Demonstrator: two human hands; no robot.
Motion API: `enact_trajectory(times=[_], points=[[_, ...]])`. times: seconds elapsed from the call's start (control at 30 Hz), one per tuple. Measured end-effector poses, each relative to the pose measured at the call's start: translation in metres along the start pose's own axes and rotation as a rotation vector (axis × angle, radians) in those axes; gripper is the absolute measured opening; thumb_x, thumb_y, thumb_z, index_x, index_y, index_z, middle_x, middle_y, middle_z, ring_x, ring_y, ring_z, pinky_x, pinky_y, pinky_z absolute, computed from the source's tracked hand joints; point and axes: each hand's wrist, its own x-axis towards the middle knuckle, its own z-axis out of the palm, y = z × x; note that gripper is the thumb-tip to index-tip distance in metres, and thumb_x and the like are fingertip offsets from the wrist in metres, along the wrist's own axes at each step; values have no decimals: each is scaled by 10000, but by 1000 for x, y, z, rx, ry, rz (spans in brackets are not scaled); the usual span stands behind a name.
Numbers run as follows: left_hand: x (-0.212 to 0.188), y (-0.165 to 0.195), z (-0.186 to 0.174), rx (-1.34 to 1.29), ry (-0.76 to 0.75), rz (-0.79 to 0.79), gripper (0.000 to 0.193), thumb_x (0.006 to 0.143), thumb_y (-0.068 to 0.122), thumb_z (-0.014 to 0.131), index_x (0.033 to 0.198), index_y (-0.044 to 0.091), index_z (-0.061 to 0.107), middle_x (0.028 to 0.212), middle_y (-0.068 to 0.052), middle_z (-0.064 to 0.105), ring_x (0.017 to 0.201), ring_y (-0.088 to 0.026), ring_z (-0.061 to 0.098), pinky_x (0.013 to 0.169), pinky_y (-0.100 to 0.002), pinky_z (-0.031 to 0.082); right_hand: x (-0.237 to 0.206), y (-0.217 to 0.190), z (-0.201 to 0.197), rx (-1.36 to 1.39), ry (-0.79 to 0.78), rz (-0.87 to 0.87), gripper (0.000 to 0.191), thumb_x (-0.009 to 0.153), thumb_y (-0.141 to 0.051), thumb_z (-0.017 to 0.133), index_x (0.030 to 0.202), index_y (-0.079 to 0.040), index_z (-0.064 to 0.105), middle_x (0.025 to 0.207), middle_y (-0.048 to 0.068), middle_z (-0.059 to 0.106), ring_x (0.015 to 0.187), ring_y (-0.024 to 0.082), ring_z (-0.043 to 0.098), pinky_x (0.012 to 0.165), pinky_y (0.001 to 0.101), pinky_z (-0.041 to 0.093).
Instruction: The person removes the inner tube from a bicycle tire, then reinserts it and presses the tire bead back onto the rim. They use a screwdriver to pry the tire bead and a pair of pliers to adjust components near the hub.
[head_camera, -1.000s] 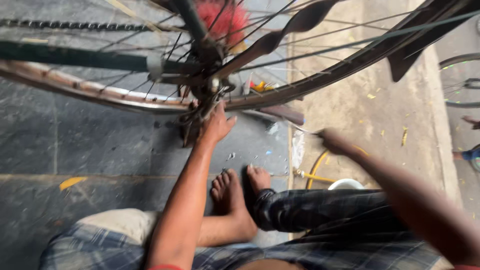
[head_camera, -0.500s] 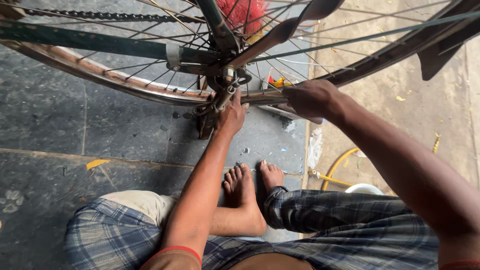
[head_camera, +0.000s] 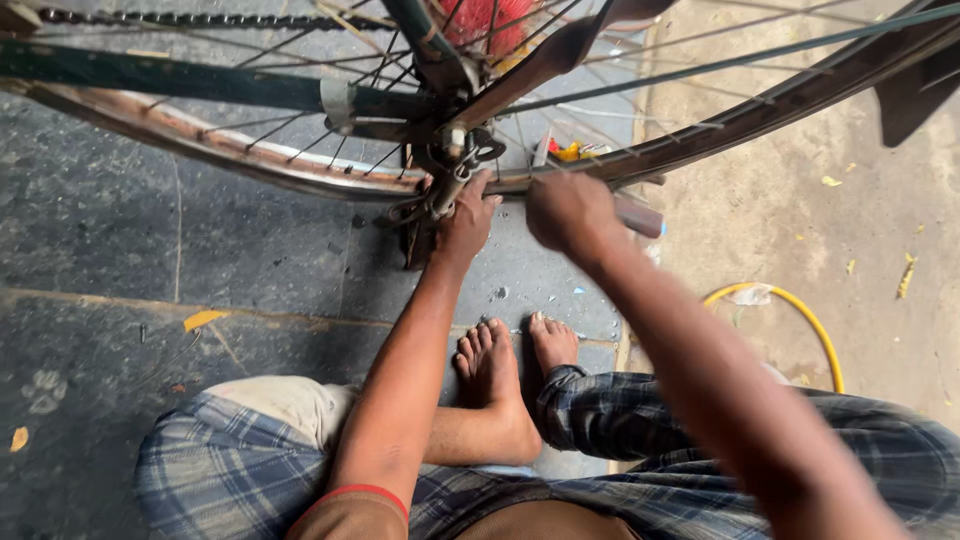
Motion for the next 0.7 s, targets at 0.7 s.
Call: enact_trajectory(times=[0.7], points=[[-29, 26, 19, 185, 234, -25, 394, 949, 278, 724, 1281, 106, 598, 1363, -110, 582, 1318, -356, 534, 1059, -478, 404, -33, 215, 106, 186, 1021, 193, 129, 936, -87, 643, 1061, -118, 646, 954, 151, 643, 921, 373, 621, 813, 500, 481]])
